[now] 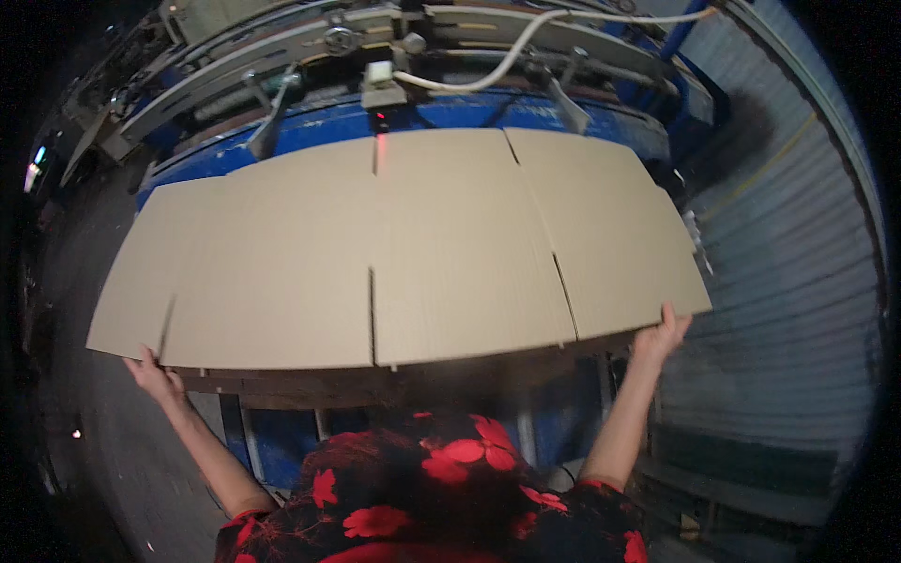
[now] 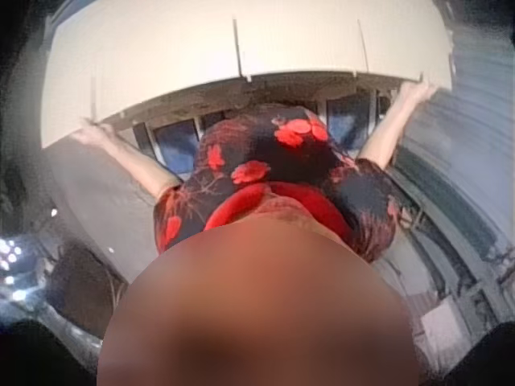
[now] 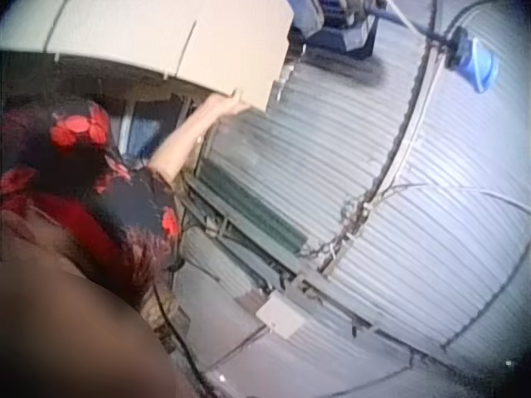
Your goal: The person repeatedly picks up flat cardboard sheets from a stack and places them onto a blue machine. The person handles the sheets one at a time, aligning them on the machine's surface.
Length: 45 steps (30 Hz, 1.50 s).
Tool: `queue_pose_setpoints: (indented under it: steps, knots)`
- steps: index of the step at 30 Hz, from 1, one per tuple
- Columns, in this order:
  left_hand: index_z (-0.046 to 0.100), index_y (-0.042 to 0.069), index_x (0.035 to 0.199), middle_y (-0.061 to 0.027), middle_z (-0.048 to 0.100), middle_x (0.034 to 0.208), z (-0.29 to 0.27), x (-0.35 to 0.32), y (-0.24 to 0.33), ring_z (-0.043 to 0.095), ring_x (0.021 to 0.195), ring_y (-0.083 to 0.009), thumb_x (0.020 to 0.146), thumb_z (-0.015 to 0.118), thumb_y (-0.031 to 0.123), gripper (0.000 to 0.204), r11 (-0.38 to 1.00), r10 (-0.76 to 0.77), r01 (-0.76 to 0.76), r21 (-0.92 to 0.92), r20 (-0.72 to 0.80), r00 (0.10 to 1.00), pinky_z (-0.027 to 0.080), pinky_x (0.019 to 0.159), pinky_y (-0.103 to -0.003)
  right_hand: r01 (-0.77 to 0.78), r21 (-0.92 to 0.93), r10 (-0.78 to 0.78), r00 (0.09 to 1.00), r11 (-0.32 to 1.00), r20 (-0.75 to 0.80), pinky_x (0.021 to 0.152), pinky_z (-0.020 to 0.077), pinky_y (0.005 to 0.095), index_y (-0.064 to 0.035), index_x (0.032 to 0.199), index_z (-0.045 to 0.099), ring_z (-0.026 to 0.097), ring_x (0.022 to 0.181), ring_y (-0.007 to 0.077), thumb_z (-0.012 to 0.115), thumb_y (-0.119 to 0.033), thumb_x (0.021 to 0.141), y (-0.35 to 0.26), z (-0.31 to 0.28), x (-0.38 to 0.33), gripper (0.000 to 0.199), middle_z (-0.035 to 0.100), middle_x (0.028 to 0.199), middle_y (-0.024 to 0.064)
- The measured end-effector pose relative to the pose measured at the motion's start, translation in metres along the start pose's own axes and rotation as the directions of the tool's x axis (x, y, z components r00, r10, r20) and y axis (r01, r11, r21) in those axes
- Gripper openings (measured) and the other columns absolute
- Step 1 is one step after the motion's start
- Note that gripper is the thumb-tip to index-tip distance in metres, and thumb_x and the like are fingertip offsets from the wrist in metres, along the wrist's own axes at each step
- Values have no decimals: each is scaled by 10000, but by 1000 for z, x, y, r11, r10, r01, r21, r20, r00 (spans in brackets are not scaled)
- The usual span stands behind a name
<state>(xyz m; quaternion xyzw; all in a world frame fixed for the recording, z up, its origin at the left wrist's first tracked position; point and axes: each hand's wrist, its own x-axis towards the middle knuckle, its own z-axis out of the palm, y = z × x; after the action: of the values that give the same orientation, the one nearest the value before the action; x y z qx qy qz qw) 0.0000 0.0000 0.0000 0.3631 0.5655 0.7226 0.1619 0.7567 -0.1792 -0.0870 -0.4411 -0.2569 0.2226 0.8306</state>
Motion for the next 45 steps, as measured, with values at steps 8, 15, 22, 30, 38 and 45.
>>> queue_pose_setpoints:
  steps: [8, 15, 22, 30, 38, 45]
  knots:
    - [463, -96, 1224, -156, 576, 1172, -25, -26, -13, 585, 1058, -242, 888, 581, 86, 400, 847, -359, 450, -282, 320, 877, 475, 931, -391, -429, 192, 461, 871, 882, -171, 991, 421, 435, 14, 1241, 484, 533, 1120, 284, 608, 30, 771, -39, 13, -16, 486, 553, 1202, 143]
    - [557, -30, 1129, -82, 605, 1026, -30, -115, 10, 591, 900, -164, 870, 630, 88, 294, 881, -446, 468, -64, 213, 869, 494, 813, -338, -231, -404, 200, 973, 885, -117, 957, 438, 384, 27, 1273, 453, 539, 1110, 256, 634, -14, 795, -72, -29, -43, 513, 541, 1213, 122]
    - [503, 3, 1272, -140, 543, 1252, 48, -177, -32, 536, 1127, -265, 887, 560, 82, 397, 956, 43, -215, 197, 635, 771, 414, 984, -365, 591, -783, 161, 768, 191, 619, 976, 396, 414, -79, 1229, 577, 464, 1227, 328, 596, -2, 763, -38, 7, -51, 473, 521, 1305, 138]
    - [460, 2, 1314, -200, 464, 1348, 143, -187, -45, 398, 1285, -380, 757, 530, -60, 565, 522, 292, -844, 127, 902, 316, 317, 1065, -498, 801, -590, 182, 597, -98, 781, 996, 358, 471, -148, 1217, 590, 448, 1219, 341, 519, 77, 710, 22, 50, 23, 560, 533, 1286, 100]
    - [469, 16, 1312, -193, 450, 1362, 161, -203, -33, 391, 1288, -391, 746, 535, -63, 575, 527, 252, -838, 139, 916, 311, 304, 1065, -524, 785, -619, 172, 614, -29, 770, 1009, 349, 456, -169, 1227, 592, 451, 1218, 341, 546, 136, 645, 30, 51, 71, 659, 535, 1285, 96]
    - [501, 36, 1292, -176, 475, 1341, 197, -171, -32, 416, 1272, -372, 761, 529, -49, 539, 527, 272, -831, 177, 892, 362, 311, 1060, -518, 806, -590, 207, 587, -55, 783, 994, 352, 462, -157, 1222, 594, 452, 1216, 344, 544, 115, 681, 42, 66, 81, 608, 533, 1280, 119]
